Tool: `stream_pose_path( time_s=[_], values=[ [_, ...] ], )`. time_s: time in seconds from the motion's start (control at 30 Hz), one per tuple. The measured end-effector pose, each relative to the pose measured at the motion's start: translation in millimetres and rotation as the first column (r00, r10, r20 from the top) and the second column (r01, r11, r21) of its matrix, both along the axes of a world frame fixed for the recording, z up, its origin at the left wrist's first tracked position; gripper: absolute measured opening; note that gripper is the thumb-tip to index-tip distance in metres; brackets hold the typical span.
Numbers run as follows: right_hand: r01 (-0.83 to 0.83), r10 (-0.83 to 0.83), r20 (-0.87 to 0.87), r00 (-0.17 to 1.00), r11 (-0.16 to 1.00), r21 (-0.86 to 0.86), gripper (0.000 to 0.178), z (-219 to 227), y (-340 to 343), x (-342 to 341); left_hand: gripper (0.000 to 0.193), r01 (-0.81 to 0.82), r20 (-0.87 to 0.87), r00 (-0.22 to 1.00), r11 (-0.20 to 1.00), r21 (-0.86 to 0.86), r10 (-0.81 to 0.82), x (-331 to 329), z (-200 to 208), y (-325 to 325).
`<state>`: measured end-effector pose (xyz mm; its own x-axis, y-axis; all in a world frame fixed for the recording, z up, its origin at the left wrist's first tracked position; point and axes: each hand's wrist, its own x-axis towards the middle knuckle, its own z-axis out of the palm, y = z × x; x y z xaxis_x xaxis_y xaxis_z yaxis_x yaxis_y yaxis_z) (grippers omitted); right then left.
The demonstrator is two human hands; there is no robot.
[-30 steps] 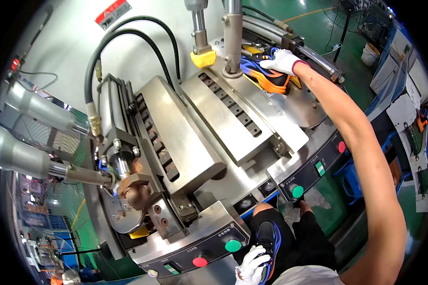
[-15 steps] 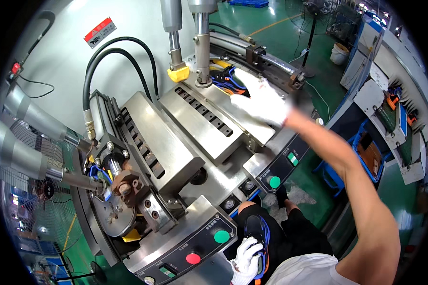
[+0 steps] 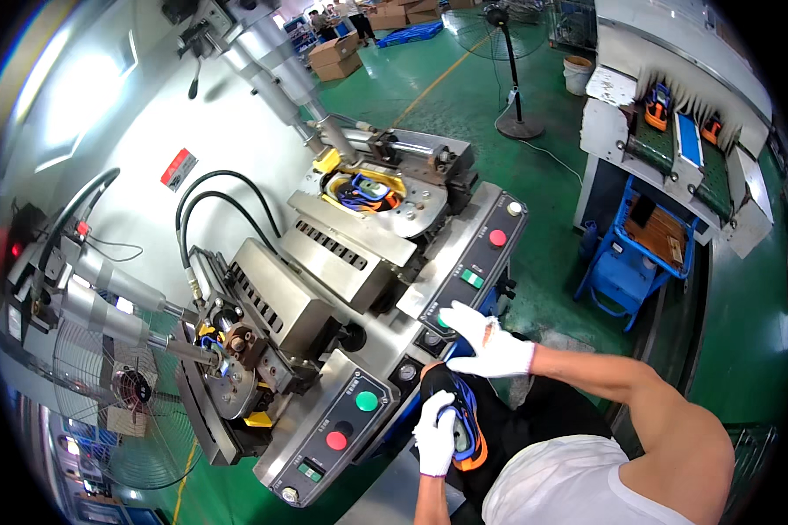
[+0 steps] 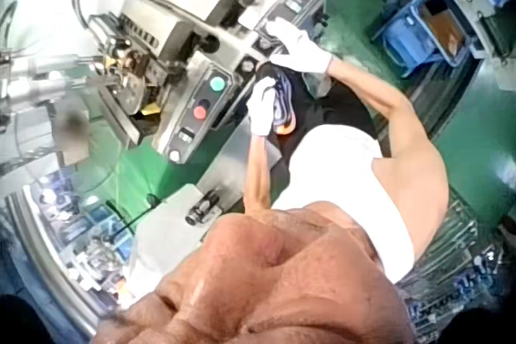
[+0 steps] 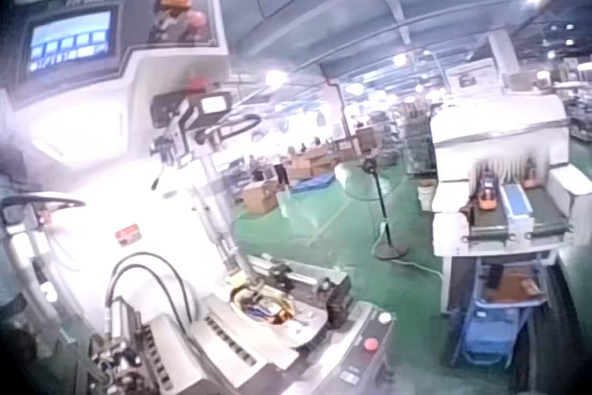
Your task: The person places blue and orange shoes one by one into a heat-shaping machine and then places them on a conveyor belt.
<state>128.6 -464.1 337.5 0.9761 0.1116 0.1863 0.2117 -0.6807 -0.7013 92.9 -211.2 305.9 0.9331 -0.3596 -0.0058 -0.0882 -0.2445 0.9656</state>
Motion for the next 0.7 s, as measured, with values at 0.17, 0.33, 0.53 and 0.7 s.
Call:
stream_pose_path(
  time_s=[0.17, 0.33, 0.53, 0.7],
  values=[
    [0.076, 0.004, -0.274, 0.962, 0.957, 0.28, 0.114, 5.3, -40.5, -159.7, 0.024, 0.053, 0.176, 0.983, 0.999, 0.005, -0.053, -2.7, 53.5, -79.7],
    [0.443, -0.454, -0.008, 0.891, 0.866, 0.233, 0.128, 20.3, -52.2, -222.2, 0.028, 0.381, 0.453, 0.848, 0.91, -0.162, -0.274, -27.6, 101.9, -230.7],
    [-0.067, -0.829, -0.052, 0.556, -0.107, 0.992, 0.058, -0.9, -128.3, -252.9, 0.062, 0.82, 0.702, 0.414, 0.573, -0.011, -0.579, -95.8, 161.5, -342.3],
    [0.551, -1.0, -0.014, 0.026, 0.003, 0.834, 0.033, 39.8, -292.2, -249.7, 0.06, 0.878, 0.645, 0.286, 0.463, 0.12, -0.709, -87.5, 135.5, -316.8]
  ],
)
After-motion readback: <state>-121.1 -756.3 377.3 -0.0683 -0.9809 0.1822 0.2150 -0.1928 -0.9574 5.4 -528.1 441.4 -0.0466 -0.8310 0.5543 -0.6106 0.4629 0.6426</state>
